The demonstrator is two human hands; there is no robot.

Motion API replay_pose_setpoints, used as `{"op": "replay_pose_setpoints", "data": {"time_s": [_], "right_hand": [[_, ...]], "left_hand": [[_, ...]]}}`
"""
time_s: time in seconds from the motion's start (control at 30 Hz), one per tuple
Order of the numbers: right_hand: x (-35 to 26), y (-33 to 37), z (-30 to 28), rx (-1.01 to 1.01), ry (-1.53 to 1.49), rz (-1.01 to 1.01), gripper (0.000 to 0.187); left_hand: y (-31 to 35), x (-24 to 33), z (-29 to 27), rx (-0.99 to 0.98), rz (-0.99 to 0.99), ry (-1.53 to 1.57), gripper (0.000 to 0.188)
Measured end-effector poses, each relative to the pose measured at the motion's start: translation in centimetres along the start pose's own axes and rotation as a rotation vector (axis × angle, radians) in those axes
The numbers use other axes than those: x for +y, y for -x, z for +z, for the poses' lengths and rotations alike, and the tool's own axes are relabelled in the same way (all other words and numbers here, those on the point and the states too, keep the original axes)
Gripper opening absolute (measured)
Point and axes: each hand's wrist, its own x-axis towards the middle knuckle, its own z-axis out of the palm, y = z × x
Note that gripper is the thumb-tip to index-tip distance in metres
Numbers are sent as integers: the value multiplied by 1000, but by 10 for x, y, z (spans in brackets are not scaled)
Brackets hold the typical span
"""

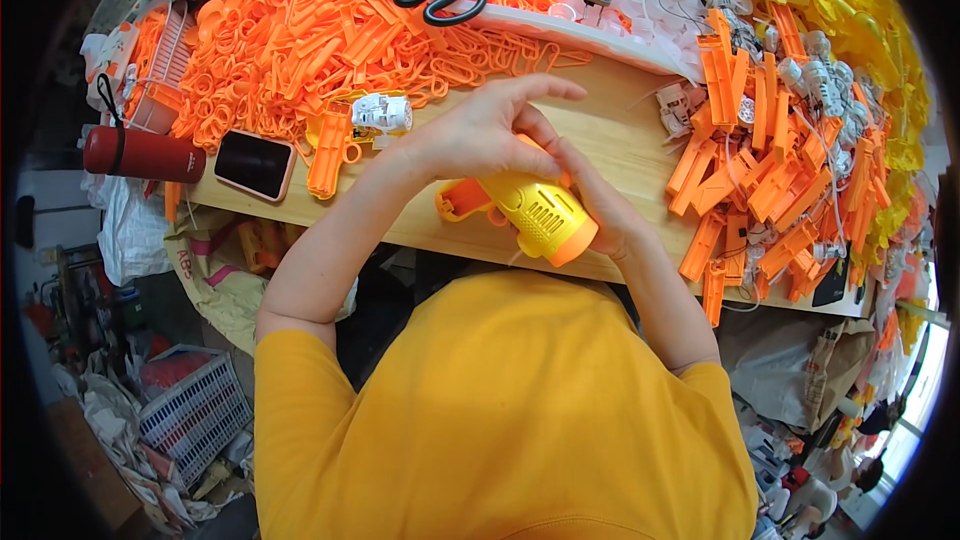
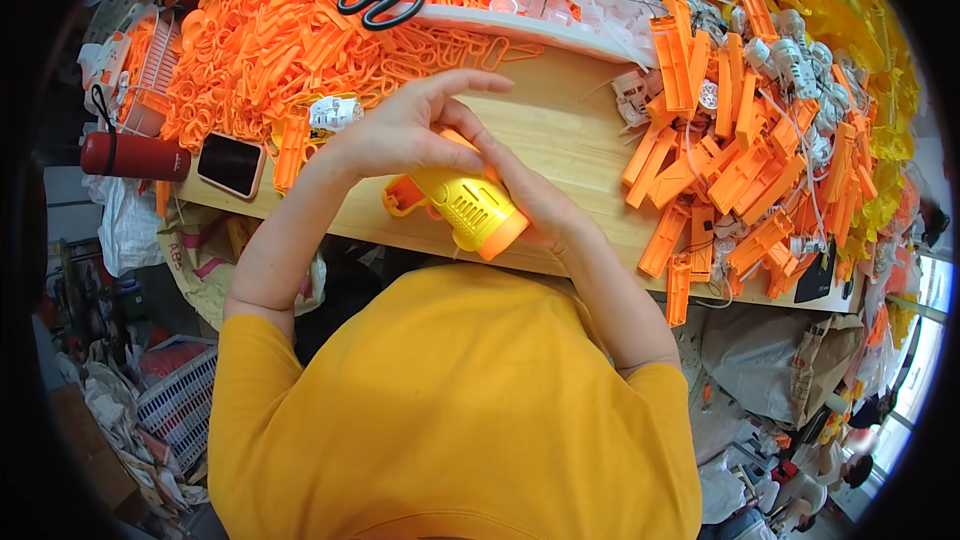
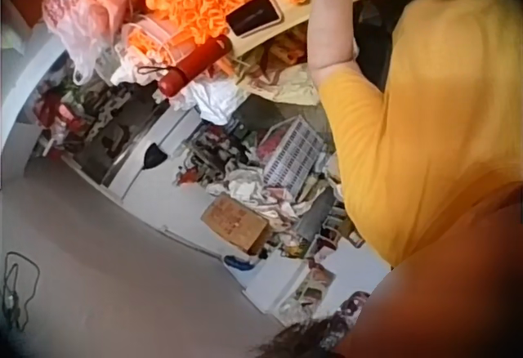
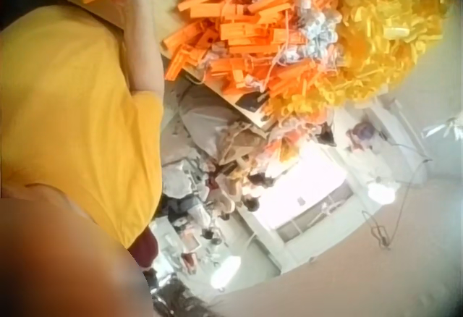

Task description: Assembling plastic toy guns by combining various orange and yellow components on a workbench.

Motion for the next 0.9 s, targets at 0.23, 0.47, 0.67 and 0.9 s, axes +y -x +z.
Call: {"op": "replay_pose_setpoints", "data": {"time_s": [0.23, 0.47, 0.67, 0.9], "right_hand": [[4, -6, -9, -94, -62, 77, 64], [7, -8, 1, -72, -78, 60, 65], [13, -5, -8, -114, -171, 74, 65], [10, -12, -16, -107, -189, 0, 68]], "left_hand": [[5, -10, -9, 13, -22, 29, 65], [6, -7, -7, -60, -18, -25, 62], [7, -10, -10, -98, -23, -27, 59], [7, -34, 1, 266, -60, 264, 39]]}}
